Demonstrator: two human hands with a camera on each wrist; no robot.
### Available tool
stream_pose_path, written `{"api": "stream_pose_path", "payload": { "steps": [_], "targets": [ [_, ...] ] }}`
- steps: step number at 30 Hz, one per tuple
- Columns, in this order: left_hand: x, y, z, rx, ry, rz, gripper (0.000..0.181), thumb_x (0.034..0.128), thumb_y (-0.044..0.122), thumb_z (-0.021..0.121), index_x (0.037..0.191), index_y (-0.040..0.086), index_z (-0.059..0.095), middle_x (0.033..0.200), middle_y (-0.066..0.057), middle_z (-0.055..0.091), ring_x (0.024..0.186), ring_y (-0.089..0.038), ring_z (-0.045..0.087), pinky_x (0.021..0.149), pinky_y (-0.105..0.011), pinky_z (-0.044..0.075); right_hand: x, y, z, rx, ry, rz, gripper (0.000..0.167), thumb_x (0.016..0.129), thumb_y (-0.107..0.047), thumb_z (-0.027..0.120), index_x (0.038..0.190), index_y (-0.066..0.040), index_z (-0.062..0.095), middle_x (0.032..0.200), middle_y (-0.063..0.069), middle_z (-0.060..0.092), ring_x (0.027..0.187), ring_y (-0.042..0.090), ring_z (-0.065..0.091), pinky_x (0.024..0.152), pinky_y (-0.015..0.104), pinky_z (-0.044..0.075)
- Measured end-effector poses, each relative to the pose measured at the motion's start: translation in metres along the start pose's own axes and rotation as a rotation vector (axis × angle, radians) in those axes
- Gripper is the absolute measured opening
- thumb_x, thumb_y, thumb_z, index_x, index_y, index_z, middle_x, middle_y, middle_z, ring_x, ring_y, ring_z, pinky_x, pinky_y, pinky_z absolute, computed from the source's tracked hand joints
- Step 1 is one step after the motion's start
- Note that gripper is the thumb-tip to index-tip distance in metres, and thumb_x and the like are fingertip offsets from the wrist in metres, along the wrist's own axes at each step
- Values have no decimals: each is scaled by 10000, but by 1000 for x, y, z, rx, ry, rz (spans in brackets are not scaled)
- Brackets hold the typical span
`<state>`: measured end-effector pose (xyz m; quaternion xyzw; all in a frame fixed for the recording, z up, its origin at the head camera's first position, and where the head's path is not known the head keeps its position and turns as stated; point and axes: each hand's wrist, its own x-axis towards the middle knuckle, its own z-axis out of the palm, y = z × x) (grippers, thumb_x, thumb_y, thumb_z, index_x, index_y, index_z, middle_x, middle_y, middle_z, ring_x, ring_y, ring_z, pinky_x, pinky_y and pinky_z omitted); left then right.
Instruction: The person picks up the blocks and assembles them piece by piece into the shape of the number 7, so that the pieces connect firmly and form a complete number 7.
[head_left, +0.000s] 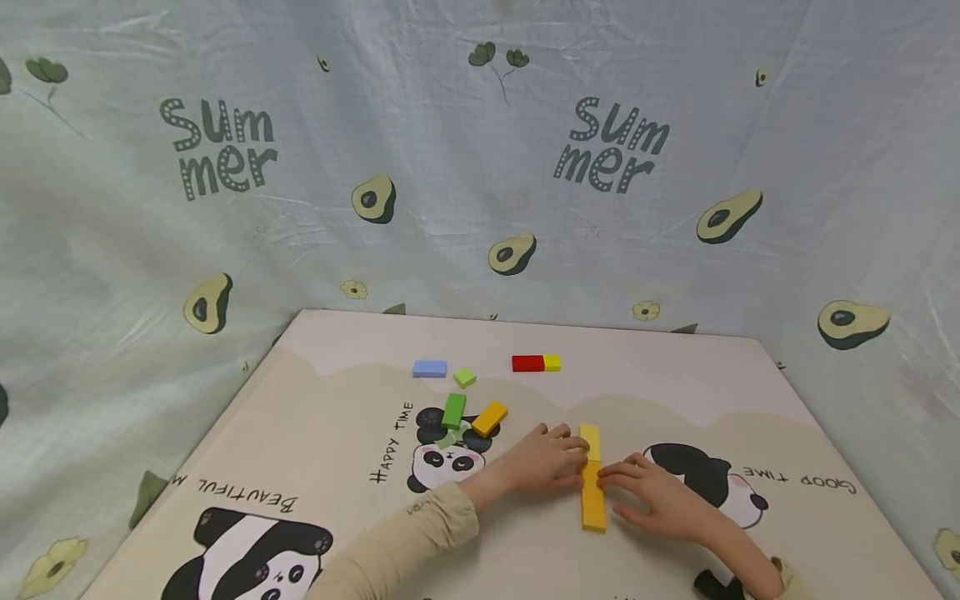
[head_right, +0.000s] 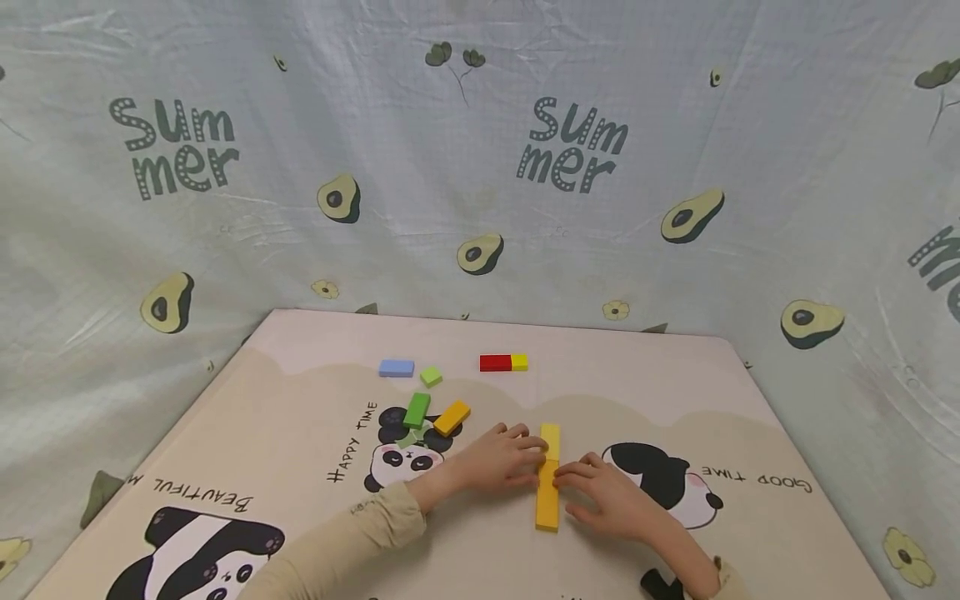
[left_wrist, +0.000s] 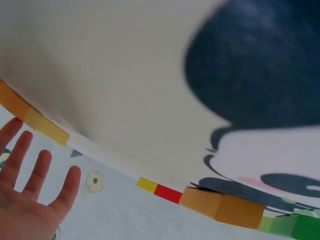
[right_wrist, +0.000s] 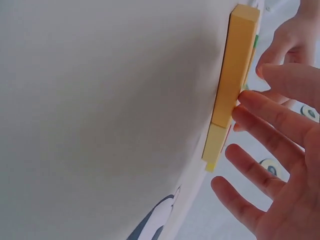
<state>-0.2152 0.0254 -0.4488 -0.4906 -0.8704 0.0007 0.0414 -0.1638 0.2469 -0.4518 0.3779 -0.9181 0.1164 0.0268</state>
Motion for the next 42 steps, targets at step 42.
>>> {"api": "stream_pose_path", "payload": {
  "steps": [42],
  "targets": [
    [-2, 11, -6, -28, -106, 0, 524, 833, 567, 460, 1247, 249, 494, 1332, 58, 470, 1145, -148, 466, 932, -368, 410, 102, 70, -9, -111, 92, 121, 293, 825, -186, 615, 1102, -94, 595, 1077, 85, 595, 969, 250, 503, 808, 440, 454]
  ]
}}
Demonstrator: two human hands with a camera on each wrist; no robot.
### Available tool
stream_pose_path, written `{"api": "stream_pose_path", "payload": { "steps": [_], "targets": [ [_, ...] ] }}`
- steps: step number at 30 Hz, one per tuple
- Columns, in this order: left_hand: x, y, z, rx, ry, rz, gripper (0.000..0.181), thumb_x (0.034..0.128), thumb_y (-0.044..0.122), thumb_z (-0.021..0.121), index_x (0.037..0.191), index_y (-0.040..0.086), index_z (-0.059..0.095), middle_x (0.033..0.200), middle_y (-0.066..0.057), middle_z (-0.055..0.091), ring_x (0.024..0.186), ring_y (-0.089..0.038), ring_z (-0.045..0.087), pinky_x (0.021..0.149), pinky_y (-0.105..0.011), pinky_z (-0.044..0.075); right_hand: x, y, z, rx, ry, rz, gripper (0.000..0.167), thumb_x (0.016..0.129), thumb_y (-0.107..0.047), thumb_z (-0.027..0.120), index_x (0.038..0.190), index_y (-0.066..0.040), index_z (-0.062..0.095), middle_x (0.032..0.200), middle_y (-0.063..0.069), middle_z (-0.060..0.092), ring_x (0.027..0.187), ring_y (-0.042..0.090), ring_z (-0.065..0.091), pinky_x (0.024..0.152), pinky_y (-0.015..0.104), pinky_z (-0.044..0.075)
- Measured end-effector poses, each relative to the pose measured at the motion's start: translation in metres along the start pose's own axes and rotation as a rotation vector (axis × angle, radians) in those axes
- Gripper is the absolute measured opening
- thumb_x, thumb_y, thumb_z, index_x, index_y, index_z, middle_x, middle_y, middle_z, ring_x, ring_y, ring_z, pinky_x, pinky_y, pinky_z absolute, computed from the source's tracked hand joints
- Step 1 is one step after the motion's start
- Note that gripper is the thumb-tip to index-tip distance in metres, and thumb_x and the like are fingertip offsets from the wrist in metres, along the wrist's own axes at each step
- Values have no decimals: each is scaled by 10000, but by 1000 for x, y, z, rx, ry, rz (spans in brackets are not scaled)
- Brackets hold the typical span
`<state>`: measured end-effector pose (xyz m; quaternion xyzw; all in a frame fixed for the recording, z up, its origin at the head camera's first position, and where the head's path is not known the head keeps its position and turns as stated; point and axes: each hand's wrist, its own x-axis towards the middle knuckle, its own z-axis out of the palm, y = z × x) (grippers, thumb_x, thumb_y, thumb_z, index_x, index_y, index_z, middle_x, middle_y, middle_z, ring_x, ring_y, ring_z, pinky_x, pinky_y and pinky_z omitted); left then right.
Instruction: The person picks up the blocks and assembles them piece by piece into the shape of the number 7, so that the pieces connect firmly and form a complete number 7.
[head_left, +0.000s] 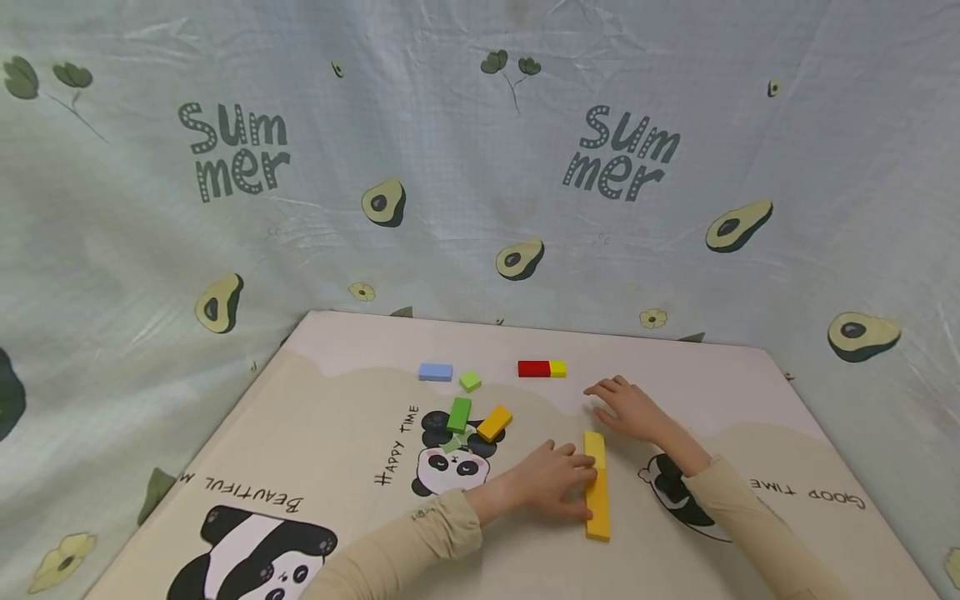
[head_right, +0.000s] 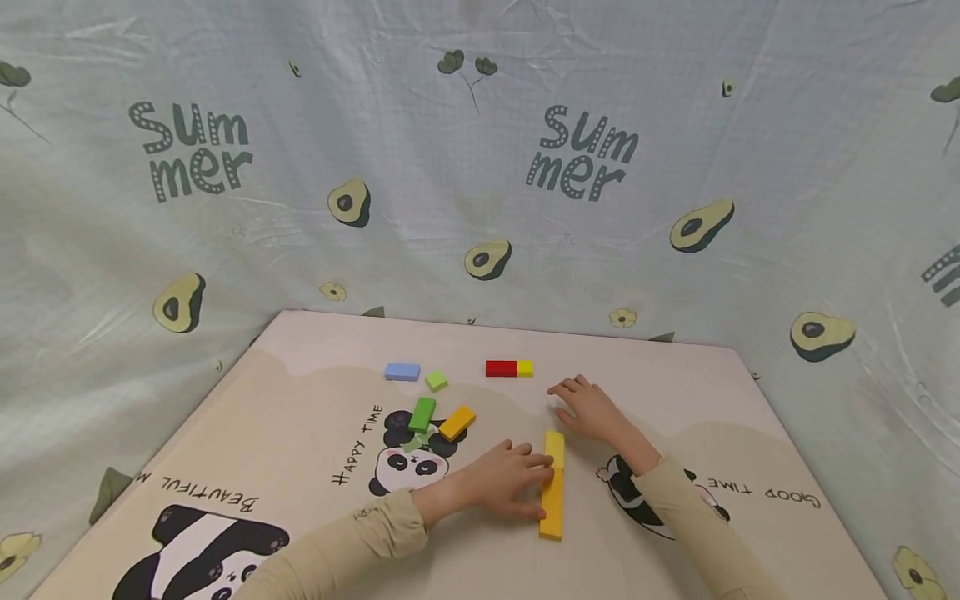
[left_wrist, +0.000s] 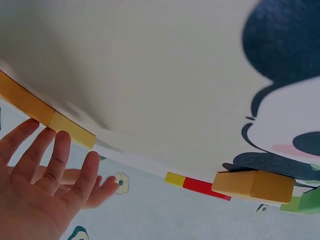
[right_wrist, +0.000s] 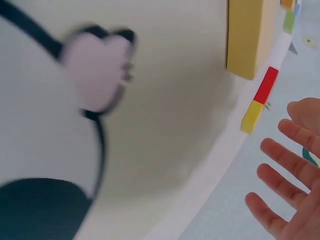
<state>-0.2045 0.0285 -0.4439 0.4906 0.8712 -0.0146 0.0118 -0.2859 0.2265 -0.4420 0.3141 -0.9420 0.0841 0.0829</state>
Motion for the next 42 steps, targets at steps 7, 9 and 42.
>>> {"api": "stream_pose_path", "payload": {
  "steps": [7, 9, 42],
  "targets": [
    [0, 3, -1, 14, -2, 3, 525, 831, 574, 456, 1241, 250, 499, 1325, 57, 476, 1141, -141, 470, 929, -375, 417, 22, 2, 2, -60, 41, -81, 296, 811, -176, 634, 1091, -87, 599, 1074, 91, 593, 986, 261, 499, 794, 455, 460],
    [0, 3, -1, 24, 3, 7, 516, 831, 574, 455, 1228, 249, 507, 1319, 55, 483, 1128, -138, 476, 919, -366, 422, 29, 2, 2, -93, 45, -113, 297, 809, -172, 636, 1091, -86, 597, 1076, 90, 589, 985, 261, 496, 788, 450, 459],
    [2, 6, -5, 42, -13, 6, 472, 822, 547, 501, 1186, 247, 534, 1285, 52, 509, 1093, -107, 464, 922, -353, 422, 85, -8, 20, -335, -316, -64, 531, 892, -303, 511, 1363, -112, 357, 1431, 71, 341, 1287, 324, 328, 982, 515, 339]
  ]
}}
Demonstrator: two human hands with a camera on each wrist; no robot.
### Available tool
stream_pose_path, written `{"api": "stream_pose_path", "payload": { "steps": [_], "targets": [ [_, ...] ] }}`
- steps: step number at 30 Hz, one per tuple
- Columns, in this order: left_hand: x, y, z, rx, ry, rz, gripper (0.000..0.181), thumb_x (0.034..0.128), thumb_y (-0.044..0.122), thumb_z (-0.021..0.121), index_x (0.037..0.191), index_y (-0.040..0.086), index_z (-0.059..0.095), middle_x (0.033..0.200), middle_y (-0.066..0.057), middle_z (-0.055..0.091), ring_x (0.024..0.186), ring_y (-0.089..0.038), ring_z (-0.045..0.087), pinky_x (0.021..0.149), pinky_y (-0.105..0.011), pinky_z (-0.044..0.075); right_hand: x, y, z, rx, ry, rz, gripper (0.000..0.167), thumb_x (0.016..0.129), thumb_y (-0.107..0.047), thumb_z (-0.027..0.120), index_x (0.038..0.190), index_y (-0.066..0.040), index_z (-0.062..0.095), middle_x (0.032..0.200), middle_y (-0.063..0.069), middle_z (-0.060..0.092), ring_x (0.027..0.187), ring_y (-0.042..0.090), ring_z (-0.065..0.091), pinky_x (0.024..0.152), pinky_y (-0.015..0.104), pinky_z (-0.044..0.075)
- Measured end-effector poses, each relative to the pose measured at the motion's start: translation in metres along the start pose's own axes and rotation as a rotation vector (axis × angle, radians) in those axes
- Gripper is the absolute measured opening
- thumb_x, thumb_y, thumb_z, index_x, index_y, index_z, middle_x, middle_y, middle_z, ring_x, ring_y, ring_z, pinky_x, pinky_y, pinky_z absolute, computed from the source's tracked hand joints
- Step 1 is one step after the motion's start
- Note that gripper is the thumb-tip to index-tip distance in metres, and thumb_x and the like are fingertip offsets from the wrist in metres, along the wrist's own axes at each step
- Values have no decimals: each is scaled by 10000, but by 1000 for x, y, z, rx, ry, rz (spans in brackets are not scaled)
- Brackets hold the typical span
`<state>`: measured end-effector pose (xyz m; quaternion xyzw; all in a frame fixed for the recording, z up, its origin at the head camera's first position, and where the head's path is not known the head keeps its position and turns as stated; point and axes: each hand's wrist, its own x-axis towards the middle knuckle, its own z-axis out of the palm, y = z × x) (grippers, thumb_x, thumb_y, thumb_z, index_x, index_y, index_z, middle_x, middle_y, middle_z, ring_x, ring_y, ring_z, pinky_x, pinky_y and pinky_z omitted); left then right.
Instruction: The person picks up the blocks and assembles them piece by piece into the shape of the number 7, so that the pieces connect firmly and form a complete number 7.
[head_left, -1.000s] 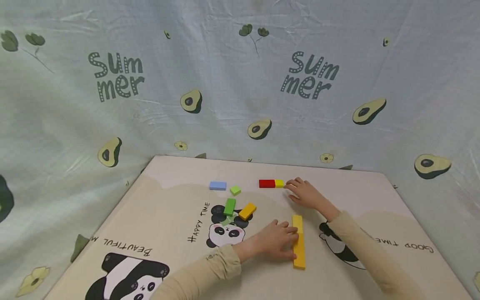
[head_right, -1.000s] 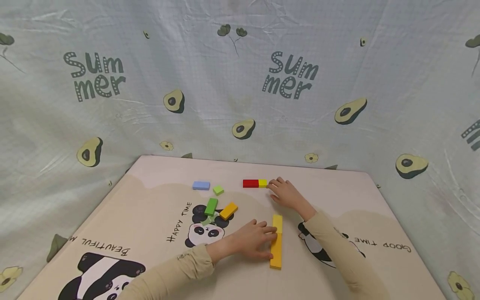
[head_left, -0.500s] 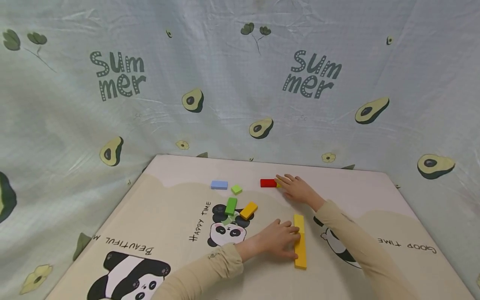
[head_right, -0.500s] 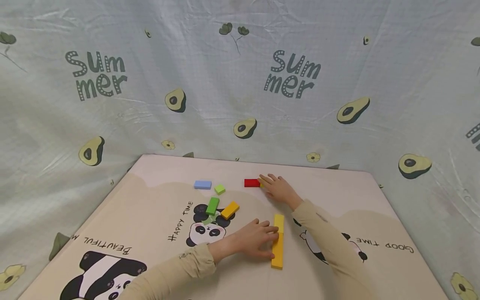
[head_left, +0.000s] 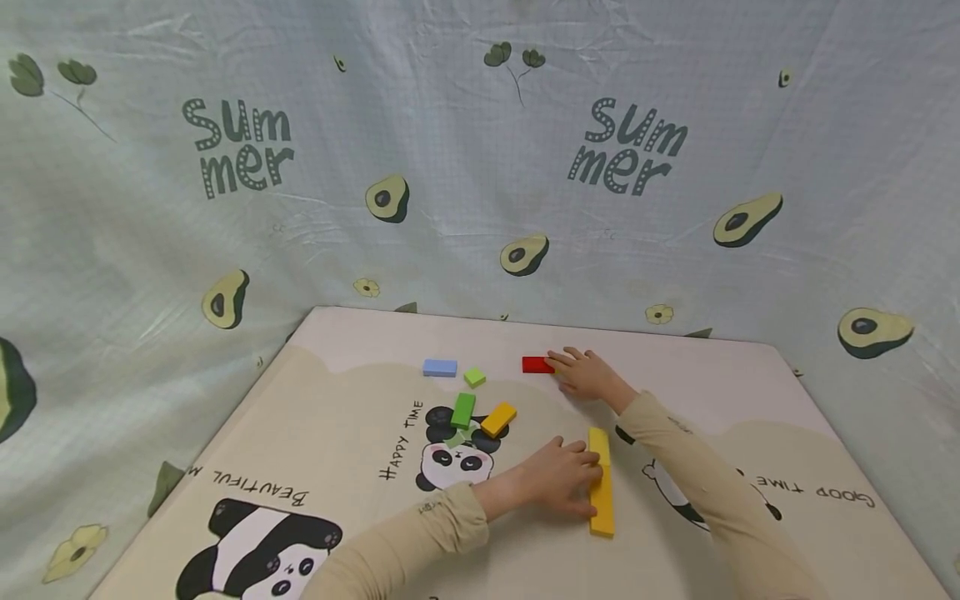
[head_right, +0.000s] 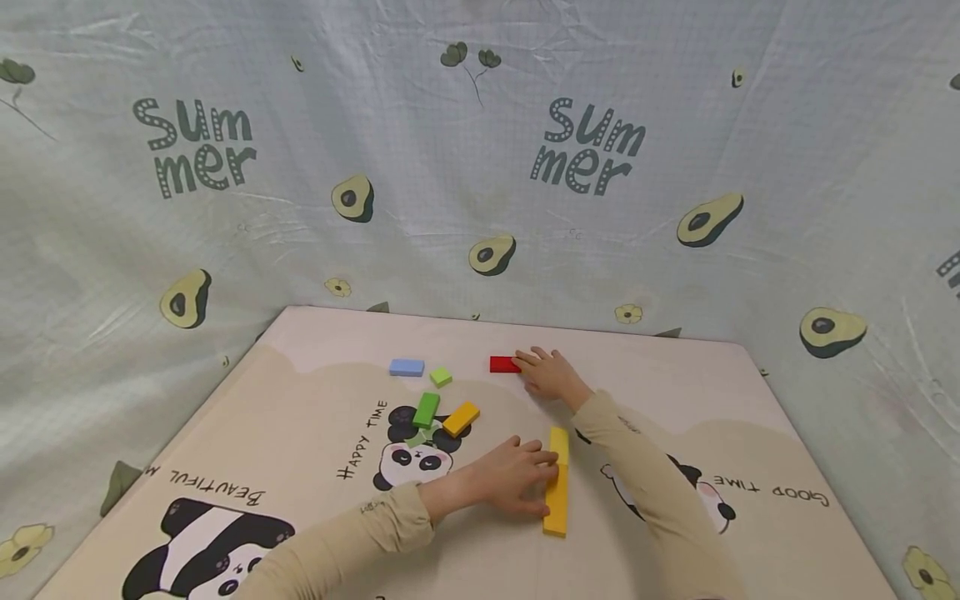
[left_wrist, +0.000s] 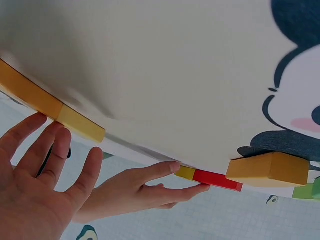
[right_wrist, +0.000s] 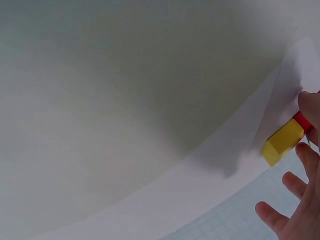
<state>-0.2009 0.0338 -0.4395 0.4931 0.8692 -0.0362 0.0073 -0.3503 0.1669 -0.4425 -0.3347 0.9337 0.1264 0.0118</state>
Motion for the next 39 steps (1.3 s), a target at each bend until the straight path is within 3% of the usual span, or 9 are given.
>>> {"api": "stream_pose_path", "payload": {
  "steps": [5, 14, 23, 27, 33, 39],
  "targets": [
    [0, 0, 0, 3, -10, -2, 477, 826, 549, 492, 1195, 248, 529, 1293, 51, 502, 1098, -108, 462, 924, -353, 422, 3, -4, -1, -10, 17, -22, 462, 890, -303, 514, 1291, -87, 433, 1387, 62, 406, 1250, 304, 364, 953, 506, 370],
    [-1, 0, -1, 42, 1, -1, 471, 829, 554, 481, 1189, 255, 533, 1284, 53, 507, 1099, -105, 461, 917, -342, 423, 0, -10, -4, -32, 147, -120, 221, 862, -181, 568, 1055, -98, 497, 1191, 65, 558, 1028, 257, 472, 792, 424, 467],
    [-1, -1, 0, 11, -12, 8, 485, 830, 546, 486, 1213, 250, 521, 1295, 51, 502, 1114, -111, 457, 924, -342, 417, 2, -9, 2, -76, 215, -154, 265, 841, -192, 604, 1090, -146, 525, 1031, 32, 614, 940, 209, 489, 807, 381, 463],
    [0, -1, 0, 30, -3, 15, 481, 831, 553, 480, 1203, 252, 526, 1284, 54, 510, 1101, -106, 461, 914, -334, 421, 2, -9, 3, -79, 223, -165, 338, 824, -196, 625, 1136, -145, 508, 1125, 45, 572, 1000, 224, 482, 819, 383, 473],
    [-1, -1, -1, 38, 7, 24, 484, 832, 553, 478, 1207, 250, 525, 1285, 52, 511, 1103, -107, 465, 912, -335, 425, 1, -9, 0, 24, 179, -163, 609, 820, -166, 624, 1364, -173, 350, 1375, 22, 424, 1151, 269, 445, 897, 438, 438],
    [-1, -1, 0, 41, 15, 29, 484, 832, 556, 475, 1205, 251, 525, 1279, 50, 514, 1096, -106, 467, 905, -331, 429, 3, -12, -3, 64, 109, -166, 630, 826, -119, 604, 1383, -199, 321, 1401, 9, 390, 1177, 297, 429, 914, 501, 405]
  ]
}}
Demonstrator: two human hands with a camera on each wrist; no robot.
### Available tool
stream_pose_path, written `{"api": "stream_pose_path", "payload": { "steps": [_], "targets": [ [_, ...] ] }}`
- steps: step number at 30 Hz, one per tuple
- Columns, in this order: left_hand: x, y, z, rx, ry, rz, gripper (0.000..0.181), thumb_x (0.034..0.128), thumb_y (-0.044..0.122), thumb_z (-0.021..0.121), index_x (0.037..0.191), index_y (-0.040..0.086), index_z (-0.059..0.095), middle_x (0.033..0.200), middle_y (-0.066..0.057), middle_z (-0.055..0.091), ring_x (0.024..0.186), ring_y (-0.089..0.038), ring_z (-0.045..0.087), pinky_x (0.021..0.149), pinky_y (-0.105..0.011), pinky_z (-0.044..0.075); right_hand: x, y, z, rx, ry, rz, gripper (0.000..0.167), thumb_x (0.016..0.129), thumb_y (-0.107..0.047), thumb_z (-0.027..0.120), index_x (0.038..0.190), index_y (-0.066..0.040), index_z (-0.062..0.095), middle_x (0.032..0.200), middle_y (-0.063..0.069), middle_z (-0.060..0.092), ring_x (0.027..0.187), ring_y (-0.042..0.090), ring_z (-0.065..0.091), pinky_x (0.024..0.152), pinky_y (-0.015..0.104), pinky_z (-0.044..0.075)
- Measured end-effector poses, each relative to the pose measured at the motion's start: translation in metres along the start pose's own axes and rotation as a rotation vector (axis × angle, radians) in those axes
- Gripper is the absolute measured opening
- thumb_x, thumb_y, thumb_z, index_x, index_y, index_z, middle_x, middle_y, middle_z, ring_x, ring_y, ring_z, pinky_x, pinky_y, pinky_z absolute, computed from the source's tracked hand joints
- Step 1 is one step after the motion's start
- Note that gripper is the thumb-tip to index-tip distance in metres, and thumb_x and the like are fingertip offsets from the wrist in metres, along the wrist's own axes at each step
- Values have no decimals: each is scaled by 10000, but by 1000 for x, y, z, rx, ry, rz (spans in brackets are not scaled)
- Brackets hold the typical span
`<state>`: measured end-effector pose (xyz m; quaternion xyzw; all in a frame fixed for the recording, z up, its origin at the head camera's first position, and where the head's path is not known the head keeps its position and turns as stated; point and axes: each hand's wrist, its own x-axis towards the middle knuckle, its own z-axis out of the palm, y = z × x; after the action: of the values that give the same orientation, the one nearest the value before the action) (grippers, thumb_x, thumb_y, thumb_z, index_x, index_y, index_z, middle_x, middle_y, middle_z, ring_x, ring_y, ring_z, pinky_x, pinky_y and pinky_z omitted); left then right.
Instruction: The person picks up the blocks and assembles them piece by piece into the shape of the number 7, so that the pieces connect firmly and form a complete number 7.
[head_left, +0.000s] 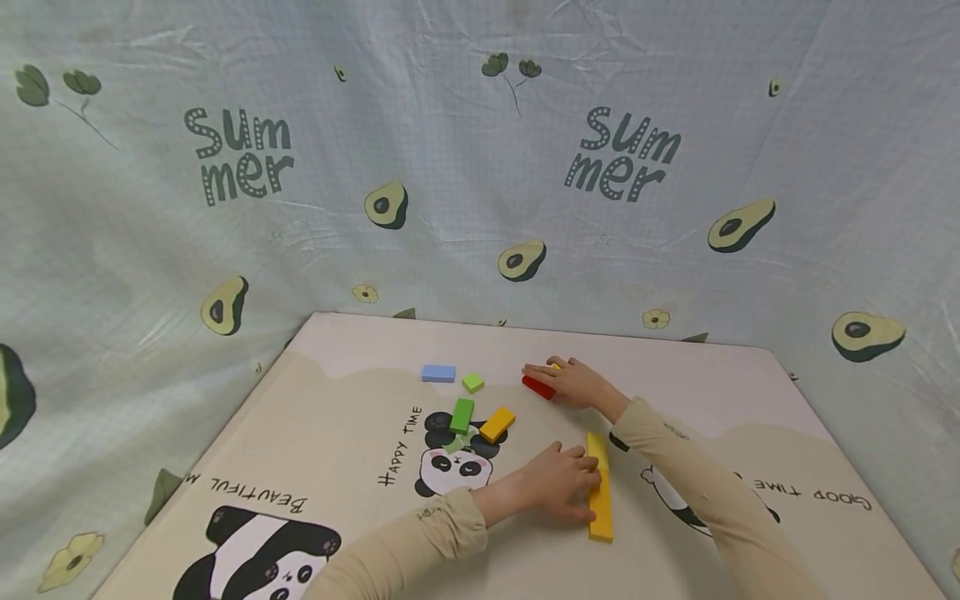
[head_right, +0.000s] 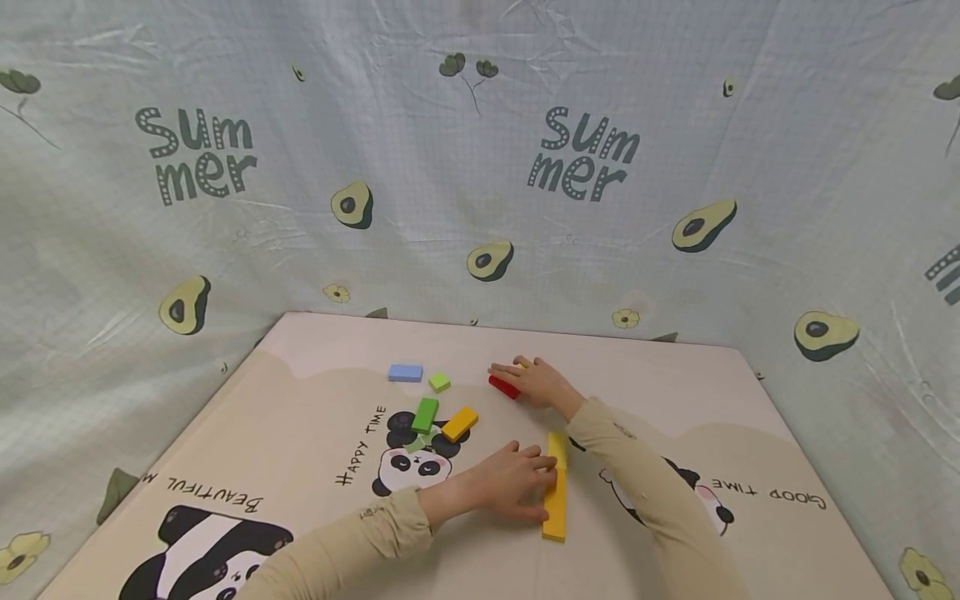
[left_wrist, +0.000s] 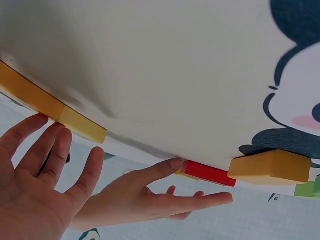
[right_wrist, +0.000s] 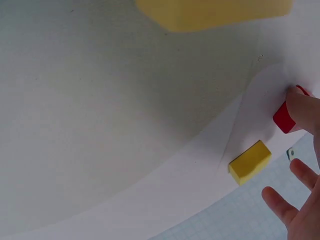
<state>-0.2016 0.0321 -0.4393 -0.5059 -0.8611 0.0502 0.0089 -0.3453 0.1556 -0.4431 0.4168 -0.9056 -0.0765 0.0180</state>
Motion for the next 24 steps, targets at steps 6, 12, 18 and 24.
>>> {"api": "stream_pose_path", "payload": {
  "steps": [6, 12, 18, 24],
  "targets": [
    [1, 0, 1, 0, -8, -4, 486, 833, 563, 469, 1204, 253, 524, 1286, 52, 509, 1105, -106, 467, 907, -334, 427, 5, 7, 17, -26, -8, -36, 580, 854, -128, 570, 1378, -200, 333, 1398, 2, 391, 1148, 297, 428, 910, 503, 402],
    [0, 1, 1, -4, -4, -7, 483, 834, 554, 474, 1206, 250, 522, 1289, 47, 507, 1112, -113, 468, 914, -344, 427, 14, 22, 38, -30, 9, -47, 595, 828, -199, 616, 1358, -249, 349, 1344, -15, 441, 1090, 268, 423, 875, 501, 421],
    [-1, 2, 1, -36, -17, -17, 474, 841, 534, 479, 1213, 244, 516, 1310, 39, 491, 1130, -126, 472, 923, -360, 424, 2, 9, 16, -1, 11, -36, 514, 808, -287, 638, 1268, -138, 462, 1238, 67, 523, 1026, 260, 442, 845, 451, 443],
    [-1, 3, 2, -32, -23, -24, 470, 845, 531, 474, 1214, 243, 514, 1316, 37, 485, 1132, -126, 472, 918, -358, 428, -10, -2, -3, 2, -14, 14, 499, 810, -327, 629, 1238, -110, 493, 1210, 79, 532, 1035, 244, 438, 873, 417, 436]
  ]
}}
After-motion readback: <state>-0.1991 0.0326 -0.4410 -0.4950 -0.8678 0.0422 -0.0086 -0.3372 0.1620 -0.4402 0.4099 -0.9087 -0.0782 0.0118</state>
